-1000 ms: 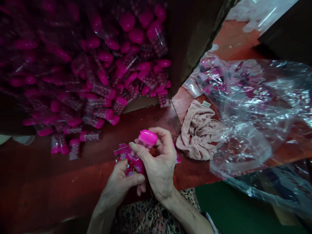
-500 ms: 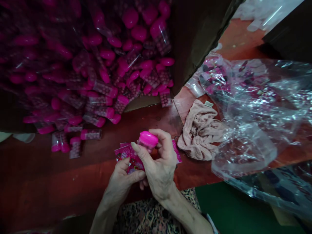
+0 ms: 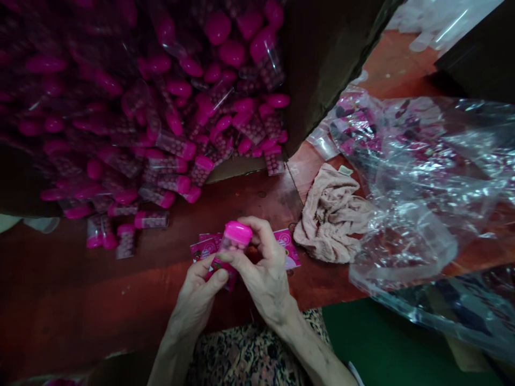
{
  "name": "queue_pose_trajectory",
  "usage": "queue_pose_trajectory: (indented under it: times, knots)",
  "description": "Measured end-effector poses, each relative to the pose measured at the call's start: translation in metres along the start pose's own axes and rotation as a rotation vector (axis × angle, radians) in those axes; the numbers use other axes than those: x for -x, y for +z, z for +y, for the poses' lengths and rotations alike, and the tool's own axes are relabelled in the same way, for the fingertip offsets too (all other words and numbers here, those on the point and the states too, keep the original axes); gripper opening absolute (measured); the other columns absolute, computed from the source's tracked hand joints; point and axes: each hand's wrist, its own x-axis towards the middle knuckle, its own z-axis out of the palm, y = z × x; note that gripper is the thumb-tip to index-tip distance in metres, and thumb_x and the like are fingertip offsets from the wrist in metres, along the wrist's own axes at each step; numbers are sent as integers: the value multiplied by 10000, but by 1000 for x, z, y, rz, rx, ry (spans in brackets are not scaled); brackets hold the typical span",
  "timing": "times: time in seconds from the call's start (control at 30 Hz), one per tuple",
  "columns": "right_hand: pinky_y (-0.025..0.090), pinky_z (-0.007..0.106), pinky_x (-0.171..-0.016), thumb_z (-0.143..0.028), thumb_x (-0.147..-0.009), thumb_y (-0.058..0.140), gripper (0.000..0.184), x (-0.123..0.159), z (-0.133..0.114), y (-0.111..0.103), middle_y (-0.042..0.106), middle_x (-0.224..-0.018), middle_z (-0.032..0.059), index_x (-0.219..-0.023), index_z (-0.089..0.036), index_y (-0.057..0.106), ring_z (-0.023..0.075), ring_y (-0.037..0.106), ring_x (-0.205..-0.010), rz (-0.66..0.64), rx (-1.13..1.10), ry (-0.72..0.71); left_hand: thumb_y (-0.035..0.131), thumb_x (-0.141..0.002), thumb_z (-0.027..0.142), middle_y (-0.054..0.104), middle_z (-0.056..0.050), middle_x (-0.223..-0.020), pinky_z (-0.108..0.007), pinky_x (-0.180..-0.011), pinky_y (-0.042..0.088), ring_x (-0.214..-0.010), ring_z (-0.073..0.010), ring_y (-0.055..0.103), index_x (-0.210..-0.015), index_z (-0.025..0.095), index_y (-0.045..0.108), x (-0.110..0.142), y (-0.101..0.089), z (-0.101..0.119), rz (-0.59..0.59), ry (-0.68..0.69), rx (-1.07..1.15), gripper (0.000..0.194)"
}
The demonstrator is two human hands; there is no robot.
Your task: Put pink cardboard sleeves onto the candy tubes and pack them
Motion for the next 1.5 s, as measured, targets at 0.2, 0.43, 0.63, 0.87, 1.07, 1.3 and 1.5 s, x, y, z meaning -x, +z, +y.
queue_pose_trajectory:
  times: [0.2, 0.43, 0.63, 0.87, 1.07, 1.3, 1.5]
  knots:
    - [533, 295, -720, -261, -571, 814, 584, 1, 3, -20, 632, -963, 11, -1084, -260, 536, 167, 620, -812, -159, 107, -119, 704, -689, 372, 659, -12, -677, -215, -627, 421, -619, -104, 530, -833, 173, 714, 3, 6, 3, -58, -30, 157, 246]
    - [526, 272, -689, -274, -629, 790, 456, 16, -1, -29, 652, -884, 0, -1025, -240, 564, 150, 629, -742, -202, 229, -204, 658, -726, 410, 608, -8, -646, -195, -574, 361, -594, -92, 464, -806, 149, 707, 13, -3, 1, -158, -33, 21, 278]
    - [509, 270, -593, -273, -682, 755, 229, 26, -4, -26, 652, -726, -3, -878, -212, 654, 144, 607, -653, -191, 242, -386, 641, -739, 414, 635, -29, -750, -217, -654, 374, -685, -123, 491, -922, 160, 714, 20, -10, 5, -151, 10, -124, 322]
    - [548, 286, -611, -178, -719, 719, 209, 35, -3, -22, 665, -791, 24, -917, -239, 699, 155, 629, -704, -117, 231, -479, 600, -767, 436, 659, -24, -827, -239, -719, 409, -774, -148, 526, -996, 224, 703, 29, -8, -1, -98, 73, -150, 329]
    - [545, 296, -640, -137, -729, 700, 204, 36, -3, -19, 666, -775, 23, -910, -232, 698, 165, 628, -730, -133, 218, -450, 616, -724, 491, 659, -43, -965, -308, -844, 395, -932, -218, 537, -988, 259, 709, 37, -10, -4, 137, 110, -406, 363]
    - [532, 311, -631, -60, -753, 639, 274, 41, 1, -14, 664, -781, 28, -950, -244, 684, 170, 621, -728, -89, 206, -478, 548, -795, 444, 653, -30, -829, -287, -771, 397, -822, -202, 544, -918, 226, 710, 34, -4, -3, 46, 176, -472, 299]
    - [545, 313, -615, -206, -736, 703, 263, 36, 1, -14, 671, -749, 23, -994, -258, 694, 176, 625, -689, -118, 215, -407, 559, -799, 423, 642, -18, -704, -252, -650, 426, -652, -146, 542, -835, 170, 694, 24, 0, -1, 55, 146, -116, 290]
